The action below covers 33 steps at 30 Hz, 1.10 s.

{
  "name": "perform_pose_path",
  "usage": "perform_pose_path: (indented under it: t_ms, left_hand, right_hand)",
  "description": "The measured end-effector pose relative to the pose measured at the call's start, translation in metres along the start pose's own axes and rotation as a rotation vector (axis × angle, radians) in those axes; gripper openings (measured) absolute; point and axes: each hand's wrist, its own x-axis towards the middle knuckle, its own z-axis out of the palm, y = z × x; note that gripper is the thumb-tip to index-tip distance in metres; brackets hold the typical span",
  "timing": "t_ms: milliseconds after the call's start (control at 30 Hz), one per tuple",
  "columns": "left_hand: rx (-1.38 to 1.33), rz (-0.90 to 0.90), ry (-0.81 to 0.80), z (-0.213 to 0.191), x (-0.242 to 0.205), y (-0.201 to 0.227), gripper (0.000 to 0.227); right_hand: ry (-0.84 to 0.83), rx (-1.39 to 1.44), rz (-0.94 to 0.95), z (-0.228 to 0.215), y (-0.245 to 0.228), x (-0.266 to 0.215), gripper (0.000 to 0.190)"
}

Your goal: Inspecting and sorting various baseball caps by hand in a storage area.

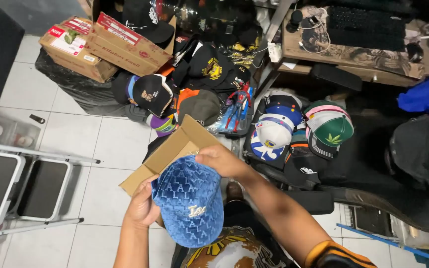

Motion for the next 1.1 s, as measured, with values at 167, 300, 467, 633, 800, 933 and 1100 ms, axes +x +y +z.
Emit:
perform_pose_path:
  t_ms: [167,300,467,633,800,933,1100]
  left_hand:
    - [0.358,0.078,0.176,-0.001,0.010,0.007,0.034]
    - [0.943,-0.011,0.193,0.057,0.030,0.017,0.027]
    - [0.981,-0.118,0.265,0.097,0.056,-0.016,0.025]
    - [0.825,0.090,0.312,0.092,0.083,-0.058,0.017]
    - [0.937,0.218,0.423,0.106,0.107,-0.071,0.026]
    - [0.970,0.281,0.373,0.094,0.122,-0.085,0.020]
    - [0.890,-0.109,0.272,0.128,0.137,-0.091,0.044]
  right_hand:
    - [0.228,-0.062,-0.053,-0.021,-0.008,0.003,0.026]
    - [0.229,-0.040,-0.051,-0.044,-0.015,-0.009,0.025]
    - [0.295,-0.092,-0.032,-0.073,-0.029,-0.017,0.035]
    - [0.601,0.002,0.066,-0.084,-0.027,-0.025,0.028]
    - [0.503,0.144,0.442,-0.078,-0.009,-0.069,0.055]
    - [0.282,0.509,0.589,-0.063,0.005,-0.131,0.065]
    - [0.651,0.920,0.313,-0.076,0.069,-0.169,0.047]
